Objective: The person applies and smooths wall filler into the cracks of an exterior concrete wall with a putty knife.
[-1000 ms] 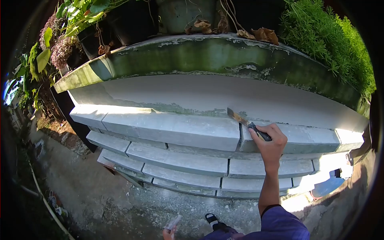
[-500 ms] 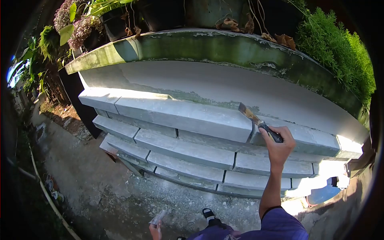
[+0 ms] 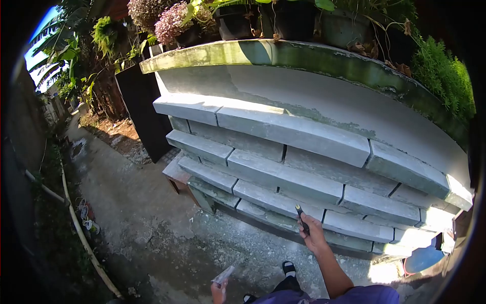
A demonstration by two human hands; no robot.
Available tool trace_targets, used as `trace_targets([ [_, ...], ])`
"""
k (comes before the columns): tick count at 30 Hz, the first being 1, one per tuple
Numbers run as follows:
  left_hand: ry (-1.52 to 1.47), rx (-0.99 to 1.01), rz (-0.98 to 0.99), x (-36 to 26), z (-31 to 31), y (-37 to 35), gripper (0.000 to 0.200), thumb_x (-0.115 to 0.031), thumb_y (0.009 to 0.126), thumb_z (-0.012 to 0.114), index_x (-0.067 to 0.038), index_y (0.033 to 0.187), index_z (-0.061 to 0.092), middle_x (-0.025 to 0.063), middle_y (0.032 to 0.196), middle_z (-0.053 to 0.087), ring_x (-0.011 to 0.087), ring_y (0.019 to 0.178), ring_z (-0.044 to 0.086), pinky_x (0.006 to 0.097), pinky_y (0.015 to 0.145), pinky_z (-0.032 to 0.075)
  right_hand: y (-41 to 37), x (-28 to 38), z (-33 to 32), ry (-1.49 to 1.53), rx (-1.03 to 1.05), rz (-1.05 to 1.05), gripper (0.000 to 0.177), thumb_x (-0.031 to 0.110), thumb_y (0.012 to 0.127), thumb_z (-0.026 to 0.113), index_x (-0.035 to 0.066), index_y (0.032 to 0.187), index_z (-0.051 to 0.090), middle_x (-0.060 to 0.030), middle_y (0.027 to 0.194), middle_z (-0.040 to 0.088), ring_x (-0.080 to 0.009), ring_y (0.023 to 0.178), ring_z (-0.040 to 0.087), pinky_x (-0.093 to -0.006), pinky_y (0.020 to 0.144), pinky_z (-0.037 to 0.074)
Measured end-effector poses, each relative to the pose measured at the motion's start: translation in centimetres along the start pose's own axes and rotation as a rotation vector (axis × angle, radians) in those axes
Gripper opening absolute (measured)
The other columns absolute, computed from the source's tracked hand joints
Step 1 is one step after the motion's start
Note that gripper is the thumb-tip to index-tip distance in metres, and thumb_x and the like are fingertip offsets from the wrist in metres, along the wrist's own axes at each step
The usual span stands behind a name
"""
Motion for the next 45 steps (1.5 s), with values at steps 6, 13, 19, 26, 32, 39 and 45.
trace_targets([
  [6, -0.024, -0.028, 0.002, 2.8, -6.3, -0.5, 0.036, -0.020, 0.099, 0.060, 0.005, 0.125, 0.063, 0.0153, 0.122, 0.069, 0.0255, 0.115, 0.061, 0.0367, 0.103, 0.044, -2.5, -7.9, 2.7, -0.399, -0.003, 0.025, 0.034, 0.035, 0.101, 0.063, 0.001, 0.098, 0.066, -0.0054, 0.071, 0.064, -0.0102, 0.056, 0.059, -0.0247, 0.047, 0.041],
  [13, -0.092, -0.066, 0.090, -0.7, -9.6, 4.0, 0.036, -0.020, 0.102, 0.056, 0.006, 0.126, 0.063, 0.0145, 0.125, 0.068, 0.0251, 0.118, 0.059, 0.0367, 0.106, 0.042, -2.2, -13.0, 4.1, -0.621, 0.111, 0.111, 0.044, 0.032, 0.099, 0.066, 0.000, 0.127, 0.054, -0.0036, 0.070, 0.062, -0.0096, 0.053, 0.054, -0.0267, 0.048, 0.041],
  [19, -0.168, -0.086, 0.150, -3.9, -9.5, 12.1, 0.035, -0.019, 0.102, 0.057, 0.005, 0.127, 0.063, 0.0146, 0.127, 0.067, 0.0246, 0.119, 0.059, 0.0363, 0.106, 0.041, 4.5, -18.1, 8.3, -0.691, 0.348, 0.172, 0.077, 0.024, 0.090, 0.079, 0.004, 0.150, 0.035, -0.0014, 0.067, 0.060, -0.0092, 0.051, 0.055, -0.0255, 0.046, 0.040],
  [26, -0.106, -0.183, -0.023, -8.3, -11.8, 22.3, 0.035, -0.013, 0.100, 0.058, 0.006, 0.129, 0.060, 0.0152, 0.129, 0.063, 0.0231, 0.123, 0.055, 0.0361, 0.108, 0.039, 13.3, -20.4, 20.5, -0.538, 0.502, 0.039, 0.072, 0.015, 0.099, 0.065, 0.006, 0.157, 0.024, -0.0048, 0.078, 0.062, -0.0102, 0.063, 0.061, -0.0248, 0.048, 0.044],
  [32, -0.229, -0.245, 0.138, -12.7, -15.3, 34.4, 0.040, -0.010, 0.097, 0.062, 0.008, 0.132, 0.053, 0.0153, 0.129, 0.061, 0.0216, 0.124, 0.053, 0.0354, 0.109, 0.037, 17.4, -15.3, 27.5, -0.145, 0.417, 0.009, 0.058, 0.014, 0.105, 0.050, 0.006, 0.158, 0.026, -0.0077, 0.090, 0.061, -0.0107, 0.064, 0.057, -0.0242, 0.047, 0.041],
  [39, -0.199, -0.129, 0.346, -22.8, -16.2, 49.0, 0.052, -0.007, 0.096, 0.062, 0.009, 0.140, 0.041, 0.0205, 0.141, 0.050, 0.0248, 0.136, 0.044, 0.0371, 0.116, 0.028, 19.4, -6.7, 31.2, -0.427, 0.406, -0.368, 0.057, 0.009, 0.102, 0.057, 0.008, 0.156, 0.037, -0.0017, 0.080, 0.056, -0.0059, 0.061, 0.053, -0.0228, 0.053, 0.046],
  [45, 0.261, 0.190, 1.131, -41.6, -15.5, 56.2, 0.060, -0.003, 0.081, 0.070, 0.004, 0.137, 0.051, 0.0197, 0.135, 0.058, 0.0334, 0.125, 0.058, 0.0402, 0.103, 0.046, 20.5, -2.6, 35.3, -0.647, -0.122, -0.747, 0.055, 0.009, 0.099, 0.061, 0.006, 0.152, 0.043, -0.0039, 0.083, 0.057, -0.0081, 0.064, 0.053, -0.0266, 0.059, 0.047],
])
Point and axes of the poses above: each hand's wrist, its own y-axis towards the middle knuckle, its own z-axis out of the palm, x = y × z, the point moved 3 cm from there along y, towards the middle knuckle
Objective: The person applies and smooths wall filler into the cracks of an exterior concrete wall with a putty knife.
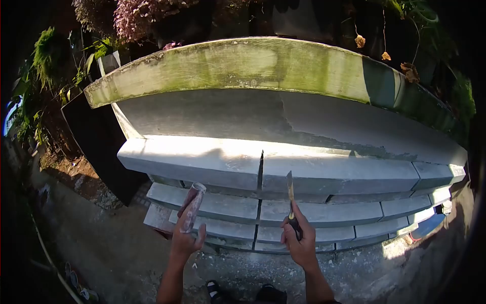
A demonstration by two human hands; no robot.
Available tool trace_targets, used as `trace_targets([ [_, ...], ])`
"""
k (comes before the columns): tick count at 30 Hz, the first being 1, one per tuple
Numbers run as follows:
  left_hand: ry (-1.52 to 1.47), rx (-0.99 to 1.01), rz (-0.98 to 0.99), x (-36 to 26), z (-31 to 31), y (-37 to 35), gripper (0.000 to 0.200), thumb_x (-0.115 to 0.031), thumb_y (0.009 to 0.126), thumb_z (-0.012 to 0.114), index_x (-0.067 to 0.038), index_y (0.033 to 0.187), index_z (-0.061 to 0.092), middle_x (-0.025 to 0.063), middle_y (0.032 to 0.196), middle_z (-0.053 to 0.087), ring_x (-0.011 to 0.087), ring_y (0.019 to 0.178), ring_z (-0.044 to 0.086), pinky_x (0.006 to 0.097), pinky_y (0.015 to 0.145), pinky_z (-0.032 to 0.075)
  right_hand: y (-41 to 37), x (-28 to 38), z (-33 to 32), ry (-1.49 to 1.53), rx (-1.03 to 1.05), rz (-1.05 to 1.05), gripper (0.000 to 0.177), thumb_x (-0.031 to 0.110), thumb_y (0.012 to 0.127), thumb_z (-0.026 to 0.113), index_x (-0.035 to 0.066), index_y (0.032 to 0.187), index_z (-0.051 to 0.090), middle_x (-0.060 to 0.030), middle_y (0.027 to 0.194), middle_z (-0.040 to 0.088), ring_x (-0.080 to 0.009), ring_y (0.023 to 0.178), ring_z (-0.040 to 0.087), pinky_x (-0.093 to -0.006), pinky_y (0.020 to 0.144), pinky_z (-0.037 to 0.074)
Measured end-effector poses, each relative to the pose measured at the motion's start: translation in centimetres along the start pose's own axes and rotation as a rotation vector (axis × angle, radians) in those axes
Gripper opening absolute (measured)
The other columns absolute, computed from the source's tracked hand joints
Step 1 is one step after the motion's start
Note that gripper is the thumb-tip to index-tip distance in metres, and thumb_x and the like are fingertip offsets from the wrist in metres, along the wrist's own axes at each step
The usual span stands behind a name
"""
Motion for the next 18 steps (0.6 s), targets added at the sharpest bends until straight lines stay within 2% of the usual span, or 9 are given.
trace_targets([
  [1, 0.107, -0.038, 0.293, -1.5, -1.0, 3.9, 0.064, -0.004, 0.078, 0.072, 0.003, 0.138, 0.052, 0.0184, 0.136, 0.059, 0.0346, 0.123, 0.059, 0.0409, 0.101, 0.048, 1.2, 0.5, 0.5, -0.097, -0.116, -0.105, 0.056, 0.009, 0.099, 0.061, 0.006, 0.152, 0.044, -0.0049, 0.084, 0.057, -0.0090, 0.066, 0.054, -0.0277, 0.060, 0.047],
  [2, 0.125, -0.031, 0.323, 0.0, -1.0, 6.2, 0.064, -0.004, 0.077, 0.071, 0.001, 0.138, 0.052, 0.0184, 0.136, 0.059, 0.0349, 0.123, 0.059, 0.0424, 0.103, 0.045, 2.3, 1.4, 1.1, -0.325, -0.230, -0.230, 0.054, 0.011, 0.098, 0.062, 0.008, 0.150, 0.047, -0.0074, 0.087, 0.056, -0.0129, 0.070, 0.056, -0.0316, 0.062, 0.048],
  [5, 0.148, 0.000, 0.373, 3.8, -0.5, 8.9, 0.065, -0.003, 0.075, 0.071, -0.001, 0.138, 0.053, 0.0180, 0.137, 0.059, 0.0348, 0.125, 0.059, 0.0445, 0.106, 0.041, 6.1, 4.9, 3.2, -0.613, -0.381, -0.317, 0.050, 0.013, 0.098, 0.063, 0.011, 0.147, 0.053, -0.0083, 0.086, 0.055, -0.0165, 0.070, 0.056, -0.0337, 0.063, 0.048],
  [8, 0.124, -0.008, 0.447, 4.7, -1.2, 11.9, 0.066, -0.005, 0.071, 0.070, 0.000, 0.136, 0.056, 0.0181, 0.142, 0.057, 0.0325, 0.129, 0.057, 0.0408, 0.104, 0.042, 10.3, 5.8, 4.9, -0.752, -0.551, -0.350, 0.046, 0.016, 0.098, 0.063, 0.020, 0.144, 0.058, -0.0085, 0.088, 0.057, -0.0211, 0.069, 0.060, -0.0360, 0.063, 0.050],
  [11, 0.025, -0.102, 0.563, 6.1, -0.3, 12.4, 0.065, -0.009, 0.070, 0.067, 0.002, 0.134, 0.057, 0.0190, 0.140, 0.059, 0.0329, 0.129, 0.057, 0.0404, 0.105, 0.040, 12.4, 5.6, 6.2, -0.859, -0.605, -0.309, 0.046, 0.018, 0.098, 0.063, 0.026, 0.143, 0.058, -0.0082, 0.090, 0.059, -0.0259, 0.071, 0.064, -0.0399, 0.063, 0.052],
  [12, 0.044, -0.166, 0.595, 7.3, 0.7, 12.2, 0.059, -0.014, 0.074, 0.062, 0.003, 0.130, 0.058, 0.0210, 0.134, 0.062, 0.0338, 0.125, 0.060, 0.0395, 0.106, 0.040, 12.8, 5.0, 6.7, -0.890, -0.618, -0.317, 0.045, 0.020, 0.099, 0.062, 0.028, 0.143, 0.057, -0.0078, 0.092, 0.060, -0.0285, 0.072, 0.066, -0.0430, 0.063, 0.053],
  [15, -0.110, -0.308, 0.621, 7.6, 2.1, 13.0, 0.053, -0.019, 0.078, 0.060, 0.003, 0.126, 0.061, 0.0216, 0.130, 0.065, 0.0337, 0.120, 0.064, 0.0384, 0.105, 0.040, 14.3, 5.5, 8.2, -0.916, -0.702, -0.302, 0.044, 0.021, 0.099, 0.062, 0.027, 0.143, 0.057, -0.0080, 0.092, 0.059, -0.0283, 0.072, 0.065, -0.0436, 0.061, 0.053],
  [16, -0.021, -0.384, 0.670, 7.9, 2.6, 12.7, 0.048, -0.023, 0.080, 0.057, 0.002, 0.121, 0.062, 0.0208, 0.123, 0.068, 0.0326, 0.116, 0.066, 0.0378, 0.103, 0.041, 15.1, 5.0, 8.5, -0.976, -0.721, -0.295, 0.043, 0.023, 0.100, 0.061, 0.026, 0.142, 0.057, -0.0078, 0.091, 0.059, -0.0287, 0.071, 0.065, -0.0443, 0.060, 0.053],
  [18, -0.043, -0.415, 0.651, 8.2, 3.0, 12.8, 0.048, -0.024, 0.080, 0.058, 0.002, 0.119, 0.063, 0.0196, 0.121, 0.069, 0.0320, 0.115, 0.067, 0.0377, 0.102, 0.041, 15.3, 5.2, 9.1, -0.954, -0.757, -0.319, 0.042, 0.023, 0.100, 0.061, 0.026, 0.142, 0.057, -0.0076, 0.090, 0.059, -0.0287, 0.070, 0.066, -0.0438, 0.060, 0.053],
])
Point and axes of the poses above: each hand's wrist, its own y-axis towards the middle knuckle, its own z-axis out of the palm, x = y × z, the point moved 3 cm from there along y, towards the middle knuckle
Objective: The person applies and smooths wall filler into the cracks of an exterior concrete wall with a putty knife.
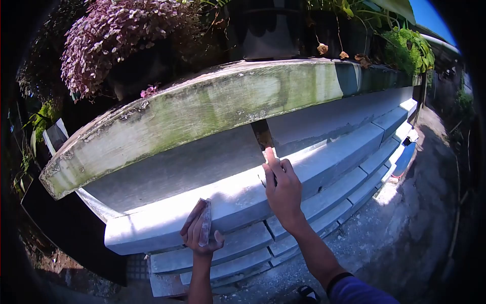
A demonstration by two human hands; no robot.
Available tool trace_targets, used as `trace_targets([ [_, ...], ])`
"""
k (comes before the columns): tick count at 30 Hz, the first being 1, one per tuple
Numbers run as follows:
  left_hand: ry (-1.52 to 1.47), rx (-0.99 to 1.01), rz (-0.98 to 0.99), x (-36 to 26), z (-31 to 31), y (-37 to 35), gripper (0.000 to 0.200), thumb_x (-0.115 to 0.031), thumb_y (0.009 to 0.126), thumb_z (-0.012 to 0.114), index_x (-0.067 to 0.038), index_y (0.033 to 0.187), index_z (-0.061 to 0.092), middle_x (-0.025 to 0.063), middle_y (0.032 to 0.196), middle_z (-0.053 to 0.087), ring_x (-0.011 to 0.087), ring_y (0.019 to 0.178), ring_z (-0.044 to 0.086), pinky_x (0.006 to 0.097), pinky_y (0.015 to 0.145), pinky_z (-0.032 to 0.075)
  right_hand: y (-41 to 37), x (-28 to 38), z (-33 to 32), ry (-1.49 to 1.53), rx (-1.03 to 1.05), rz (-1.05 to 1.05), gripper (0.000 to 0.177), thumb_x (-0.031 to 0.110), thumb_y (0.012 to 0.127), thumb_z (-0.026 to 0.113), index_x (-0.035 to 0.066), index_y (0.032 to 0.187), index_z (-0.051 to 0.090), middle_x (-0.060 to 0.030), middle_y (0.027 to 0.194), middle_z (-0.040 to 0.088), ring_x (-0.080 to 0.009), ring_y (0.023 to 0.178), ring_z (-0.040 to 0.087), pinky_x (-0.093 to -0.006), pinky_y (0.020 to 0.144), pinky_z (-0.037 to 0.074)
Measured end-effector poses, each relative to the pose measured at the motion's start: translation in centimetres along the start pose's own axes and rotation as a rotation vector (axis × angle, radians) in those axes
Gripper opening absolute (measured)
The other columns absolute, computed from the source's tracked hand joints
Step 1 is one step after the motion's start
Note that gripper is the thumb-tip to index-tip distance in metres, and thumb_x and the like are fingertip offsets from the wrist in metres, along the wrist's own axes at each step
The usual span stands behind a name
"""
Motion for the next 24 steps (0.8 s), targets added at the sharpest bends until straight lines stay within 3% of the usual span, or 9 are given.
trace_targets([
  [4, -0.010, -0.087, -0.108, 0.1, 0.5, 0.0, 0.039, -0.022, 0.077, 0.060, -0.001, 0.109, 0.069, 0.0100, 0.106, 0.073, 0.0245, 0.102, 0.069, 0.0365, 0.097, 0.047, -0.8, 0.4, -1.0, -0.049, 0.027, 0.047, 0.041, 0.023, 0.099, 0.062, 0.025, 0.141, 0.058, -0.0074, 0.087, 0.060, -0.0282, 0.070, 0.066, -0.0427, 0.060, 0.054],
  [19, 0.109, -0.137, -0.055, 1.0, 1.4, -2.2, 0.038, -0.021, 0.078, 0.060, -0.001, 0.108, 0.069, 0.0101, 0.107, 0.073, 0.0246, 0.102, 0.069, 0.0368, 0.097, 0.047, -0.1, -1.0, -0.7, -0.019, -0.007, -0.037, 0.044, 0.020, 0.097, 0.065, 0.025, 0.141, 0.060, -0.0063, 0.084, 0.061, -0.0247, 0.066, 0.066, -0.0388, 0.057, 0.052],
  [24, 0.149, -0.142, -0.036, 1.4, 1.5, -2.9, 0.038, -0.021, 0.078, 0.060, -0.001, 0.108, 0.069, 0.0102, 0.107, 0.073, 0.0247, 0.102, 0.069, 0.0369, 0.097, 0.047, -2.4, -1.8, -3.5, 0.114, 0.085, -0.011, 0.048, 0.011, 0.093, 0.069, 0.015, 0.140, 0.060, -0.0078, 0.086, 0.063, -0.0200, 0.066, 0.065, -0.0356, 0.057, 0.052],
])
Point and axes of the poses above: each hand's wrist, its own y-axis towards the middle knuckle, its own z-axis out of the palm, x = y × z, the point moved 3 cm from there along y, towards the middle knuckle
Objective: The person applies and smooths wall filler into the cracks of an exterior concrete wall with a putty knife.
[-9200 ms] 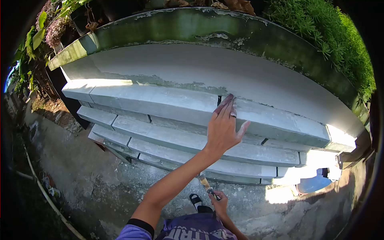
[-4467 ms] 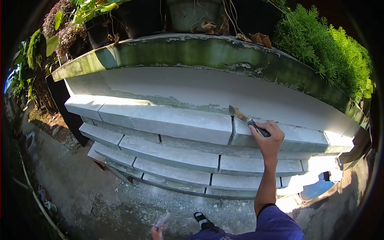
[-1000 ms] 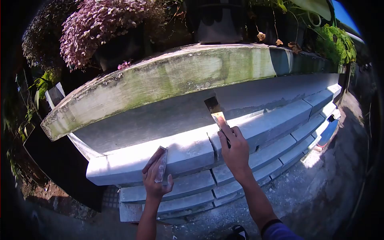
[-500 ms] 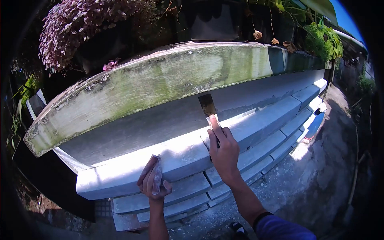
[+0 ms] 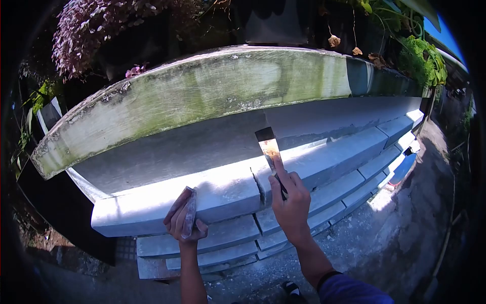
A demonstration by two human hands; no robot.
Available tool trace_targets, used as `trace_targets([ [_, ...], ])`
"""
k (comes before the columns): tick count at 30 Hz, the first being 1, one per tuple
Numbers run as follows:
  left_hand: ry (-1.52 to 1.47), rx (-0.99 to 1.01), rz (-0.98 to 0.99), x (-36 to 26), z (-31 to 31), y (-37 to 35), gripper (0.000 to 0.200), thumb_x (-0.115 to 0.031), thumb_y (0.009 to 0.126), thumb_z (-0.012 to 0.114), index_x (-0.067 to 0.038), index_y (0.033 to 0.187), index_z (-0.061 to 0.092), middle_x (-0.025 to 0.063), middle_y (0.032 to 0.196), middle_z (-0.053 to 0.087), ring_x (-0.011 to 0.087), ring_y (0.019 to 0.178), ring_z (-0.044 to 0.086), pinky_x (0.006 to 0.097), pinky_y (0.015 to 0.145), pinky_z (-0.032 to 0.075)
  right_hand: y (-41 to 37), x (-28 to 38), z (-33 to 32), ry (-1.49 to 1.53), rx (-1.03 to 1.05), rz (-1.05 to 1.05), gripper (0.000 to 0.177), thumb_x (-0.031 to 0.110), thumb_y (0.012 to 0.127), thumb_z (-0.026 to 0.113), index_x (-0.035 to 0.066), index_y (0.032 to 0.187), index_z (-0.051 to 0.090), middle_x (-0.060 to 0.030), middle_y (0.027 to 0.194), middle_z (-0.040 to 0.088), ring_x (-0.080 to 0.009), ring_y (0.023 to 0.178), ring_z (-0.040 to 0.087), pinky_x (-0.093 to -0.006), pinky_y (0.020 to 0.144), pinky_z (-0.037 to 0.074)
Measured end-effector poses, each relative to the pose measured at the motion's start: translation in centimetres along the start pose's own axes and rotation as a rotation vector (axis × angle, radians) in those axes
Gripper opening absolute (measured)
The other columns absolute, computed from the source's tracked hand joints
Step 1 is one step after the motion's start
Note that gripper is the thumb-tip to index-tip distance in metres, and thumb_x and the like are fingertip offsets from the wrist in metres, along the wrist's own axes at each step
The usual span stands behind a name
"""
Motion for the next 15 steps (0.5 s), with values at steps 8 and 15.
trace_targets([
  [8, 0.041, 0.020, 0.036, -0.2, -0.4, 0.3, 0.037, -0.020, 0.078, 0.059, -0.001, 0.108, 0.069, 0.0109, 0.108, 0.073, 0.0250, 0.100, 0.069, 0.0384, 0.098, 0.046, -21.2, -6.8, -3.9, 0.368, 0.332, 0.265, 0.056, 0.002, 0.079, 0.078, -0.001, 0.132, 0.063, -0.0185, 0.098, 0.071, -0.0213, 0.084, 0.070, -0.0316, 0.076, 0.054],
  [15, 0.079, 0.219, -0.142, -6.4, -2.1, 6.2, 0.045, -0.014, 0.076, 0.060, 0.001, 0.118, 0.068, 0.0152, 0.117, 0.071, 0.0297, 0.112, 0.066, 0.0410, 0.102, 0.043, -32.4, -14.7, -9.9, 0.376, 0.461, 0.500, 0.053, 0.015, 0.093, 0.070, 0.010, 0.143, 0.054, -0.0068, 0.096, 0.070, -0.0123, 0.077, 0.065, -0.0218, 0.069, 0.053],
])
Point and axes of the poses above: each hand's wrist, its own y-axis towards the middle knuckle, its own z-axis out of the palm, x = y × z, the point moved 3 cm from there along y, towards the middle knuckle
